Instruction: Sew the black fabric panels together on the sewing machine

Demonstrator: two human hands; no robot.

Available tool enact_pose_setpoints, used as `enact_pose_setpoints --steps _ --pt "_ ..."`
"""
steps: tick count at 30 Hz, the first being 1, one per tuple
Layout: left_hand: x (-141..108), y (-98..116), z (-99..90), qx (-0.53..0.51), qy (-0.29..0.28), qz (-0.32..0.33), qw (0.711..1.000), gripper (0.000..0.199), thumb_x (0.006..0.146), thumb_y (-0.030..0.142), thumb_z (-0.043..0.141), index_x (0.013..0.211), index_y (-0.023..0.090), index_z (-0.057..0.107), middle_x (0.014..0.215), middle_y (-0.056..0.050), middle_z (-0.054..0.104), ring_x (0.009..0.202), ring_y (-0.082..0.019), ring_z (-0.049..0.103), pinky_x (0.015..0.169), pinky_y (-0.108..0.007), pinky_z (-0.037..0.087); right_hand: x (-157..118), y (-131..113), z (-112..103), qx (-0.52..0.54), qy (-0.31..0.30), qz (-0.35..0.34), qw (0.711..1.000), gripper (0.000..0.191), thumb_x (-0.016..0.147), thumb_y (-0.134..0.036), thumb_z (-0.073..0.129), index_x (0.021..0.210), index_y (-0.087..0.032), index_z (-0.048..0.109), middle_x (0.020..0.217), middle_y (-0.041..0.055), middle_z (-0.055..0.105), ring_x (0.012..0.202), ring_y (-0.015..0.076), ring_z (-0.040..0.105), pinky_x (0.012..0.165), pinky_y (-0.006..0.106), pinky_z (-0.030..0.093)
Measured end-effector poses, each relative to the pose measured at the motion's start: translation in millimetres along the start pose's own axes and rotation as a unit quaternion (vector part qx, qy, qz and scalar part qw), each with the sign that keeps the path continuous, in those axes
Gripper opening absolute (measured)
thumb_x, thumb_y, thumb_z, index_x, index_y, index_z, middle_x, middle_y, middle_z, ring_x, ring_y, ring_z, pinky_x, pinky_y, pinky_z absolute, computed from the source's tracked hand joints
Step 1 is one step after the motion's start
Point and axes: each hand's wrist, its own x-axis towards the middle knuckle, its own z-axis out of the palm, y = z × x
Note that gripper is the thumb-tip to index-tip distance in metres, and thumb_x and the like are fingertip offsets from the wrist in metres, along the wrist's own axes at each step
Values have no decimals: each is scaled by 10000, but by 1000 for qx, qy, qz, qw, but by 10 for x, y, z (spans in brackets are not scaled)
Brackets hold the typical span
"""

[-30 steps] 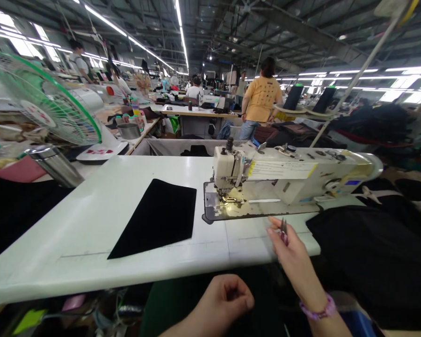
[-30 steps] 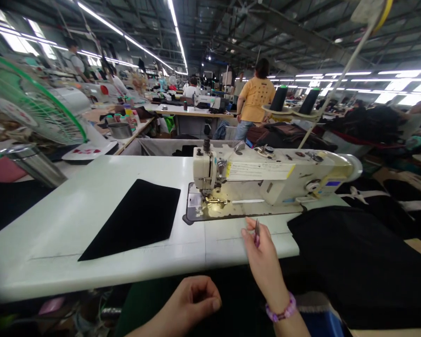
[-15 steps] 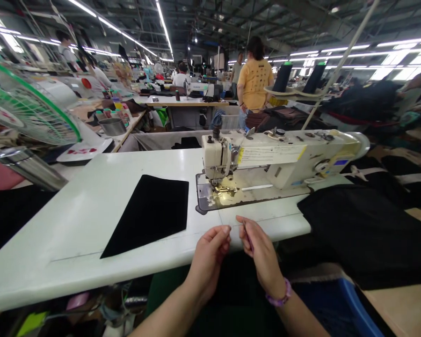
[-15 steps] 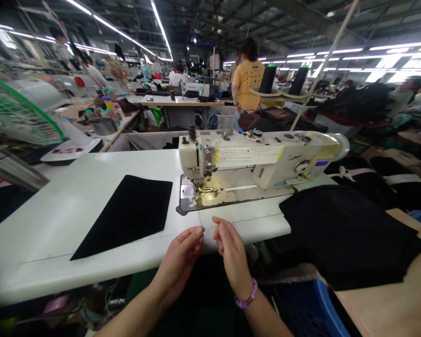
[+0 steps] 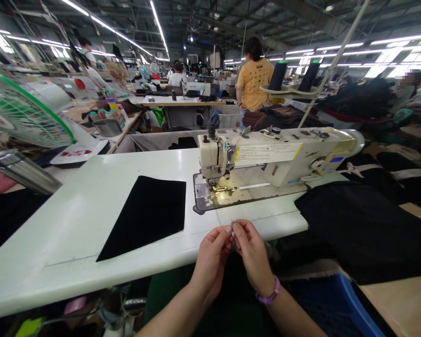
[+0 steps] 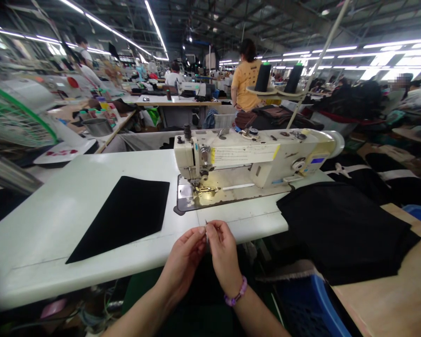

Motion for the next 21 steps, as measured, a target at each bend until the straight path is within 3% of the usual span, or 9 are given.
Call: enact_pose_setpoints --steps 9,15,21 --pt "-1 5 -14 19 17 -2 1000 320 632 342 872 677 125 642 606 28 557 553 -58 456 561 -166 399 127 -9 -53 34 18 7 999 415 861 -620 615 879 -210 551 582 -88 321 504 96 289 443 217 258" --pt "5 43 -7 10 11 11 1000 321 631 346 872 671 125 642 600 27 547 553 -62 446 555 -173 392 81 -49 -48 10 -34 5 999 418 860 -610 620 949 -202 604 615 -62 411 538 103 369 466 217 303" --pt "20 42 1 -14 11 12 1000 333 599 336 891 688 109 664 592 30 547 561 -60 453 558 -170 396 25 -68 5 -12 -34 3 999 428 791 -597 692 928 -195 638 674 -22 530 566 119 448 474 232 342"
